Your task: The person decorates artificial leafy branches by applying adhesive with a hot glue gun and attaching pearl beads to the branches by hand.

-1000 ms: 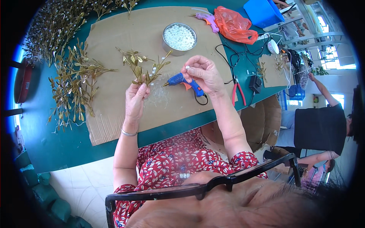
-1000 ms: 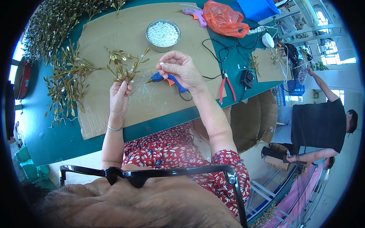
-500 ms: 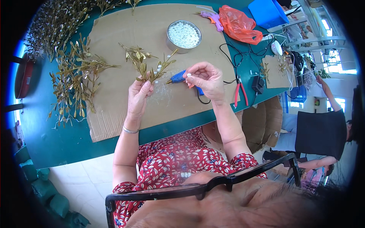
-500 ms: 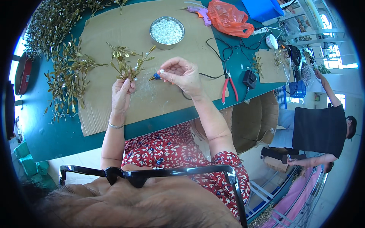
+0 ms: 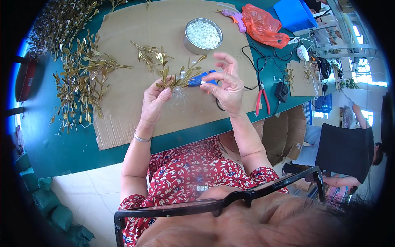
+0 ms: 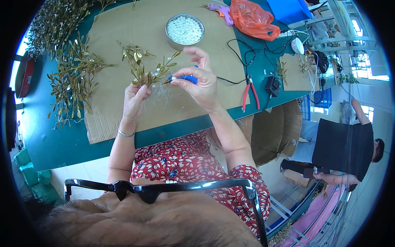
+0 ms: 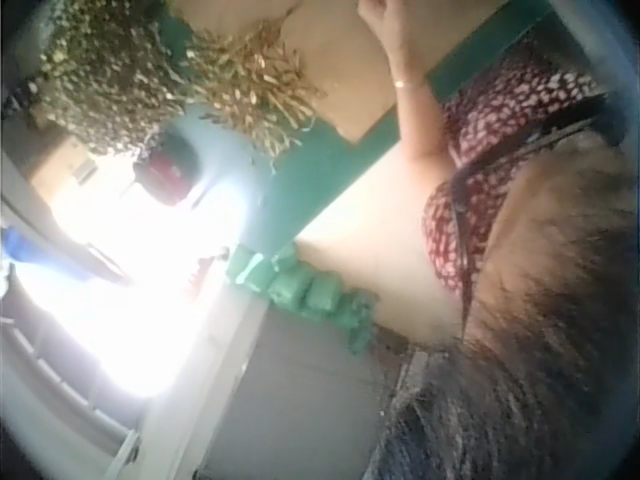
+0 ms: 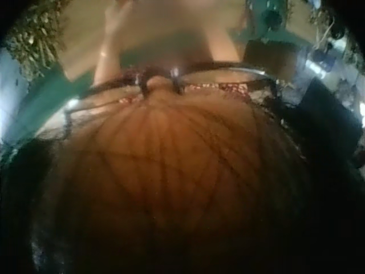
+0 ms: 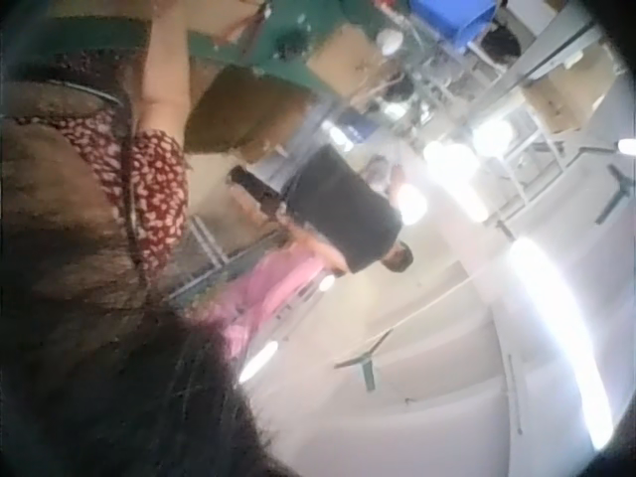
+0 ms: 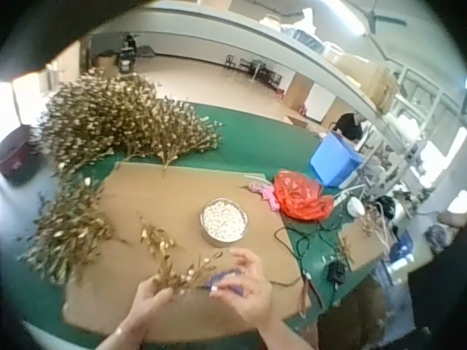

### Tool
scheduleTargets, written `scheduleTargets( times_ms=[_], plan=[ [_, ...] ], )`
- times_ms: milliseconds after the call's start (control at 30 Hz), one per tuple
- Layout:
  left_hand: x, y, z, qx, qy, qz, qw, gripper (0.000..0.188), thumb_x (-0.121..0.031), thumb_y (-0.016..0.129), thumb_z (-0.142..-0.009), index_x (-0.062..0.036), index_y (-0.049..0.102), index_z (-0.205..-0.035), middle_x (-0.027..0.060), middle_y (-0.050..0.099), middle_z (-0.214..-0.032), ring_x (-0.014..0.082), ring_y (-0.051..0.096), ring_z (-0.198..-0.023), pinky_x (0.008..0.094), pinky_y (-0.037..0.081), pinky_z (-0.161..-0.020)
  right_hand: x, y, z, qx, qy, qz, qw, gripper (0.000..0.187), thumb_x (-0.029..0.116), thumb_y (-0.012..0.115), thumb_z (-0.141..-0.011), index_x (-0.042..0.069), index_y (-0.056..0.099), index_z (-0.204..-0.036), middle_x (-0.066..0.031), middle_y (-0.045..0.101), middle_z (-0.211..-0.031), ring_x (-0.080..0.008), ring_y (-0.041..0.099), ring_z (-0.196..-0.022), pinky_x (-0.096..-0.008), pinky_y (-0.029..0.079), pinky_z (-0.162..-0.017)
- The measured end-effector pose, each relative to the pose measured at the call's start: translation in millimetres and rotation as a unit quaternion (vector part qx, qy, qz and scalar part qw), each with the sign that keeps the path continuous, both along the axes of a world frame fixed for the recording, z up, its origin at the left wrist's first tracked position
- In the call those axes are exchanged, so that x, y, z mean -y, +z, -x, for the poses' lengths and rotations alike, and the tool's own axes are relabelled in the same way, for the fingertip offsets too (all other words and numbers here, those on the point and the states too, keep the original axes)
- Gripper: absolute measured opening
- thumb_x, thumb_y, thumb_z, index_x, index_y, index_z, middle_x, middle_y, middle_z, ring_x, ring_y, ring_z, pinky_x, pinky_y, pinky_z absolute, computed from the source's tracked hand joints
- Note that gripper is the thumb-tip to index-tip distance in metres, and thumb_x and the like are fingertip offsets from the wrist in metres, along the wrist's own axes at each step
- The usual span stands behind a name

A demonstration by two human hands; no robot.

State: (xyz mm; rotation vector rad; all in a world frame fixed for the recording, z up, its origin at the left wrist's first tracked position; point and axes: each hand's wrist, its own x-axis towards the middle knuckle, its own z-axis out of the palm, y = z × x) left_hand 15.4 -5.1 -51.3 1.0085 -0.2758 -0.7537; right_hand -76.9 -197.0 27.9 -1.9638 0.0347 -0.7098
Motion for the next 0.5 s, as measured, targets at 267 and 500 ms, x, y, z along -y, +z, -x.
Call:
scheduleTargets(
  times_ms=[267, 500],
  plan=[
    [0.7, 7.5, 1.3, 0.027, -0.011, -0.014, 0.999, 0.045, -0.022, 0.066, -0.085, 0.0027, 0.053, -0.119, 0.0015, 0.058, -0.102, 0.0054, 0.047, -0.081, 0.0204, 0.039, -0.073, 2.4, 1.5, -5.7, -0.001, 0.007, 0.05, 0.999, 0.021, 0.013, 0.082, -0.059, 0.011, 0.072, -0.077, -0.0167, 0.029, -0.144, -0.026, 0.029, -0.132, -0.0416, 0.029, -0.099],
    [0.4, 8.2, 0.6, 0.042, -0.016, -0.021, 0.999, 0.045, -0.022, 0.065, -0.085, 0.0034, 0.052, -0.121, 0.0036, 0.059, -0.106, 0.0079, 0.051, -0.089, 0.0218, 0.041, -0.079, 2.1, -2.4, -8.4, -0.008, 0.008, 0.04, 0.999, 0.017, 0.014, 0.08, -0.061, 0.011, 0.07, -0.075, -0.0108, 0.034, -0.142, -0.0285, 0.027, -0.132, -0.0412, 0.032, -0.096]
  ],
)
